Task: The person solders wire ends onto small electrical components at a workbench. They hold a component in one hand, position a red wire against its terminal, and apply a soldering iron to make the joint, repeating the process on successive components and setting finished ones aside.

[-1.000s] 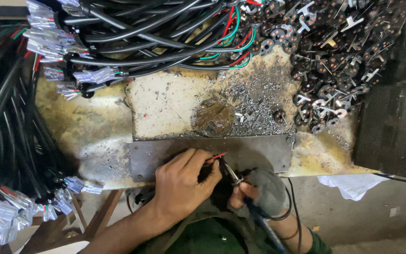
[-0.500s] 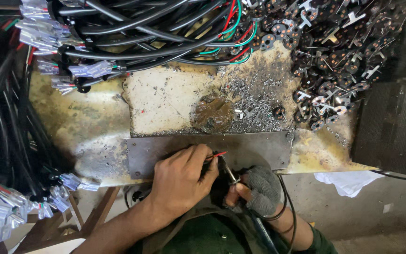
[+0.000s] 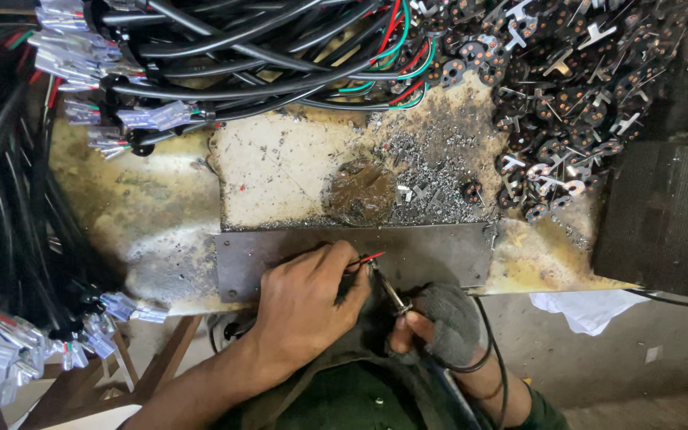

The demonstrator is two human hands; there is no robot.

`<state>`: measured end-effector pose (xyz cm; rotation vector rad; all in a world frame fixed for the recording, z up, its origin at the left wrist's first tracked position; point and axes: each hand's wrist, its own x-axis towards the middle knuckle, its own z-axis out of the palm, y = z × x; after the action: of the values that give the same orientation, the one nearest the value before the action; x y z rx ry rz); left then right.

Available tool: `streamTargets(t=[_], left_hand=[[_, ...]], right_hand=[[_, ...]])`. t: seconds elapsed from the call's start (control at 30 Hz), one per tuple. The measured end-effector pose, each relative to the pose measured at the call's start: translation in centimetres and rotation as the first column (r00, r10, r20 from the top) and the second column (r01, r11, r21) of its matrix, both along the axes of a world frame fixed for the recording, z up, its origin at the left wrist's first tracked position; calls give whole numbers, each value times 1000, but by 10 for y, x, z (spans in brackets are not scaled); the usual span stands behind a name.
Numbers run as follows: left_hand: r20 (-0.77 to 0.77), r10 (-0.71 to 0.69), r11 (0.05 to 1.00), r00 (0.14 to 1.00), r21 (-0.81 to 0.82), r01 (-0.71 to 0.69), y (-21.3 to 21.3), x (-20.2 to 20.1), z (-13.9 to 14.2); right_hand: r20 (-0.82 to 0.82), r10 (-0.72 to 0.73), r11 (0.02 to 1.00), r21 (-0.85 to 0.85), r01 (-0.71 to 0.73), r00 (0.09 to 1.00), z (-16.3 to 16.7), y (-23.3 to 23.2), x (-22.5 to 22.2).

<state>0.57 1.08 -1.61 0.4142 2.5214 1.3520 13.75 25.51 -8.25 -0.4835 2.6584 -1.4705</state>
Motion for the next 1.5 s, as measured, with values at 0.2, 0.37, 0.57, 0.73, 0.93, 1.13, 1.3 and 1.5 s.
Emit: streamTargets(t=[0.2,0.37,0.57,0.73,0.93,1.13,1.3,1.5], left_hand=[[30,17,1000,999,-16,-16,2,1,-2],[49,41,999,998,-30,-39,5,2,-4],[42,50,998,998,-26,-49,5,3,-3],[24,52,999,998,-12,-51,6,2,-1],[35,62,998,997,-27,-61,6,3,1],[5,78,997,997,-16,-78,7,4,-1],[-12,79,997,997,-19,-79,7,4,-1],[0,74,996,997,-45,-74,7,5,-5]], right_hand=[[334,-214,955,270,125,918,-8,10,-9],[627,-175,969,-26,245,759,1,15,-11],[640,-82,988,-45,145,764,0,20,-17],[795,-150,899,-138,415,588,-8,20,2],[848,-20,891,-225,394,529,-8,20,0],[448,-31,999,-8,39,893,-5,17,-10],[465,-91,990,136,30,881,7,3,-20],[-100,-396,905,-213,369,913,35,-40,-41]])
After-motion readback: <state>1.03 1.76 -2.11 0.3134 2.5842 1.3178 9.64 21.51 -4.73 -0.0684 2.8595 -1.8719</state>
